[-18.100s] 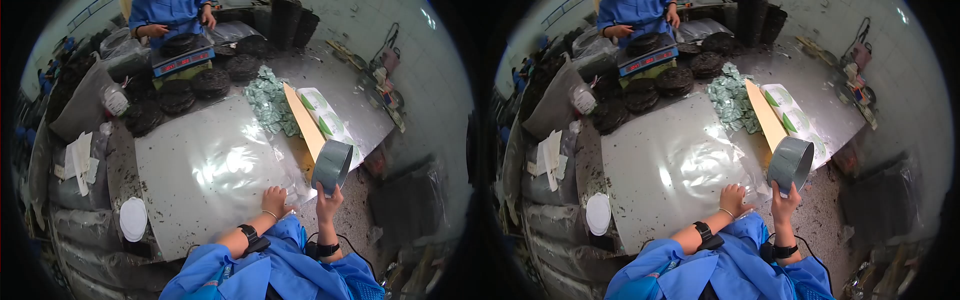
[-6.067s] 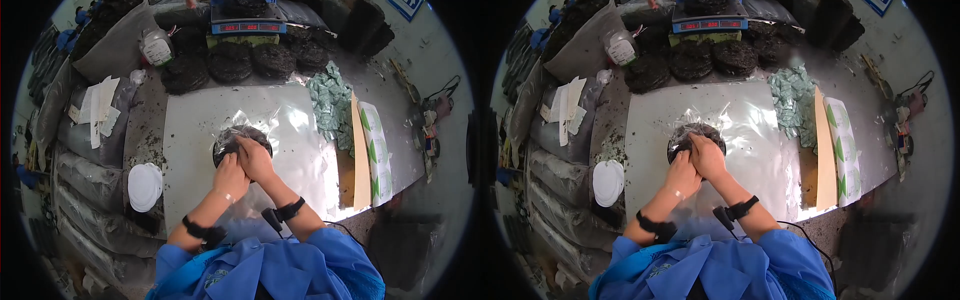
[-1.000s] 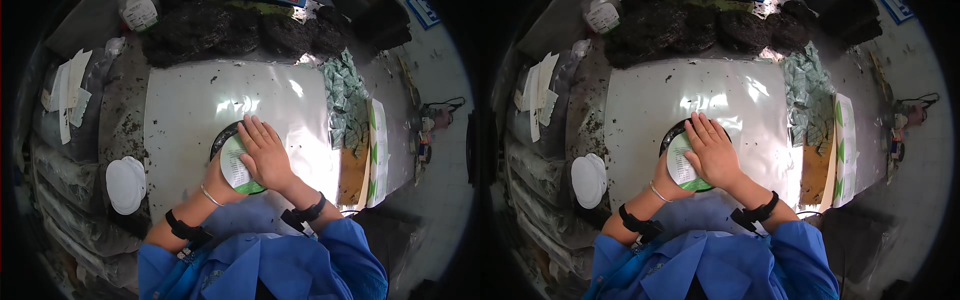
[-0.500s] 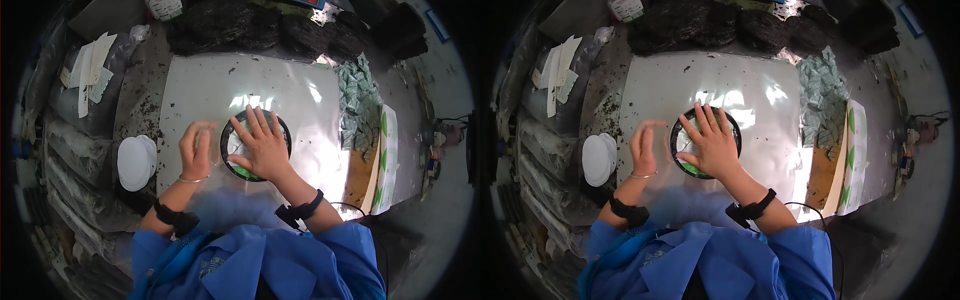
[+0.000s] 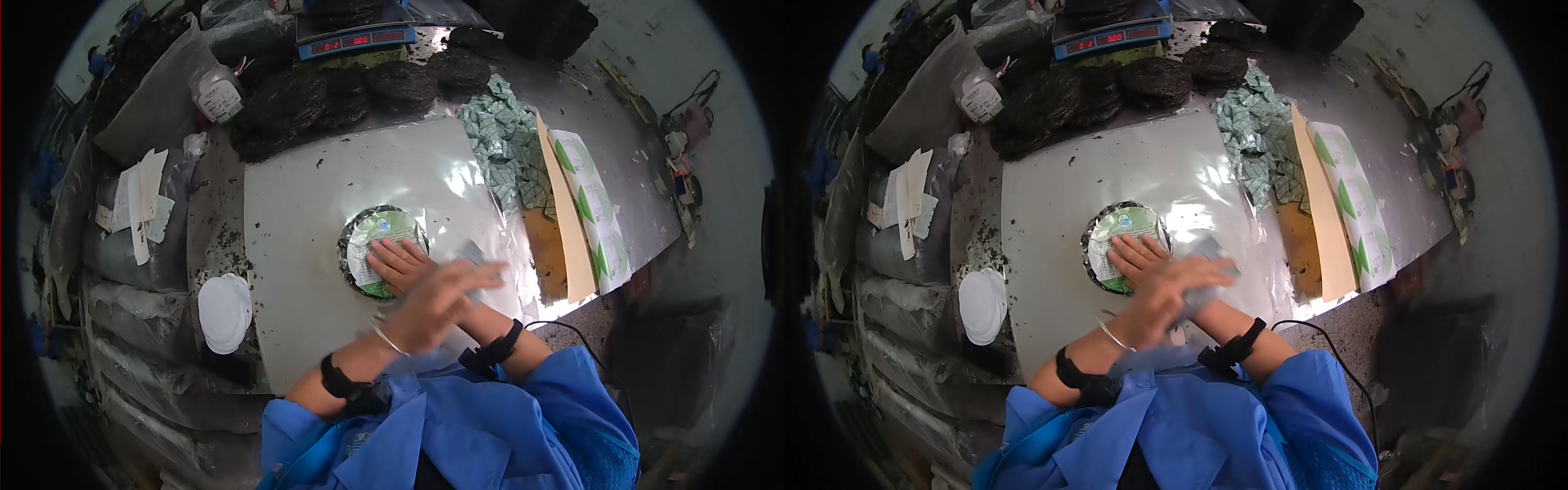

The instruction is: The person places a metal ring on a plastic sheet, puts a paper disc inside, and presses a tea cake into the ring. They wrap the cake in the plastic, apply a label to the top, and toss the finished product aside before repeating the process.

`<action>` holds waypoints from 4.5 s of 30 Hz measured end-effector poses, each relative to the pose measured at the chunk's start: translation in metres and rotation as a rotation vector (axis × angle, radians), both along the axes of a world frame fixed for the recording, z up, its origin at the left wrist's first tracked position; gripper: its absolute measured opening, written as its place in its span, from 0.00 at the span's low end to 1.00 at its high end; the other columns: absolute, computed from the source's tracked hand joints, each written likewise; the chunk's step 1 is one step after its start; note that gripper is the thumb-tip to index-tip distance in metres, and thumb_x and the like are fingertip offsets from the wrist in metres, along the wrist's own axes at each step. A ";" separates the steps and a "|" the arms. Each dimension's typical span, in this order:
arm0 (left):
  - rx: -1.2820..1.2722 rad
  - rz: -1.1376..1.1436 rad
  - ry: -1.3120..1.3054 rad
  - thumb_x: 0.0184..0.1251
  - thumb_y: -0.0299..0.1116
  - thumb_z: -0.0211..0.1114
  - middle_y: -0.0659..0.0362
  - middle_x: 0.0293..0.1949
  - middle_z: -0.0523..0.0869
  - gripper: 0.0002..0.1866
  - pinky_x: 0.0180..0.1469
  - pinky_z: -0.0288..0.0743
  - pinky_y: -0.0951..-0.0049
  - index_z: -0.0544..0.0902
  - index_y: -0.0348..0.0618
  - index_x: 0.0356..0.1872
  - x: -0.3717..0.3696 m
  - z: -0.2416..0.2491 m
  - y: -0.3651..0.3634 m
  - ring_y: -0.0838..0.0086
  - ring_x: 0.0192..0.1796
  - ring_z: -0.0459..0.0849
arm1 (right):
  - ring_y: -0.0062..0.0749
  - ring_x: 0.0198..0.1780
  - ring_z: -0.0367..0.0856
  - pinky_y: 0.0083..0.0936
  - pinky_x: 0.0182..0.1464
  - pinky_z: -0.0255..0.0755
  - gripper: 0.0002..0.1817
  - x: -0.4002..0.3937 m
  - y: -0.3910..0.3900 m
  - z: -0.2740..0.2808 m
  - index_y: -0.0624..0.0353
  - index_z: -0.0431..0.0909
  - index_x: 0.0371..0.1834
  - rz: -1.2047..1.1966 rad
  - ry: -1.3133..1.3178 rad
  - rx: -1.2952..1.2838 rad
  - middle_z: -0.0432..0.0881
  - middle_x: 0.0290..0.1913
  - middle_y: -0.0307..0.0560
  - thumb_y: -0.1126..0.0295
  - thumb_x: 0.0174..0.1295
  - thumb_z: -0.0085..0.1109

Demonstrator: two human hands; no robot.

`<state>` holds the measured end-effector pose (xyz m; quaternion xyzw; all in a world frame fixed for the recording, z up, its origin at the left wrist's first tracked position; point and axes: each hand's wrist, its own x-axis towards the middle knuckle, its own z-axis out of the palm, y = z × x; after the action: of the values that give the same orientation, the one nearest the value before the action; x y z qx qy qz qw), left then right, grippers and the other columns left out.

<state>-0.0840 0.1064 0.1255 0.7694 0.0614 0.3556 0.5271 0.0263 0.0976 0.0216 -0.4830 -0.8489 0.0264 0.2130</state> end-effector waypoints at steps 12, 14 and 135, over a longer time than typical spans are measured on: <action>-0.798 0.733 0.124 0.58 0.24 0.77 0.46 0.63 0.77 0.37 0.64 0.80 0.57 0.67 0.35 0.67 -0.030 -0.083 0.035 0.62 0.61 0.81 | 0.60 0.38 0.82 0.56 0.46 0.70 0.35 0.007 -0.231 -0.004 0.70 0.81 0.25 -0.213 0.628 -0.650 0.80 0.31 0.68 0.49 0.81 0.41; -0.718 0.517 -0.041 0.60 0.24 0.75 0.46 0.66 0.74 0.37 0.63 0.81 0.59 0.65 0.36 0.68 0.039 -0.046 0.001 0.62 0.62 0.80 | 0.64 0.40 0.82 0.56 0.46 0.73 0.42 0.016 -0.248 0.013 0.70 0.83 0.27 -0.447 0.680 -0.783 0.83 0.33 0.68 0.42 0.81 0.33; 0.366 0.494 0.903 0.45 0.43 0.86 0.48 0.53 0.77 0.51 0.50 0.85 0.62 0.64 0.42 0.68 -0.072 -0.010 0.103 0.53 0.46 0.88 | 0.54 0.64 0.73 0.43 0.65 0.70 0.41 0.050 0.028 0.076 0.47 0.66 0.78 0.040 0.009 -0.254 0.66 0.76 0.59 0.64 0.57 0.70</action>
<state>-0.1561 0.2090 0.1159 0.8873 0.3977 0.1083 0.2067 0.0764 0.1257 0.0980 -0.4887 -0.8473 0.1404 0.1534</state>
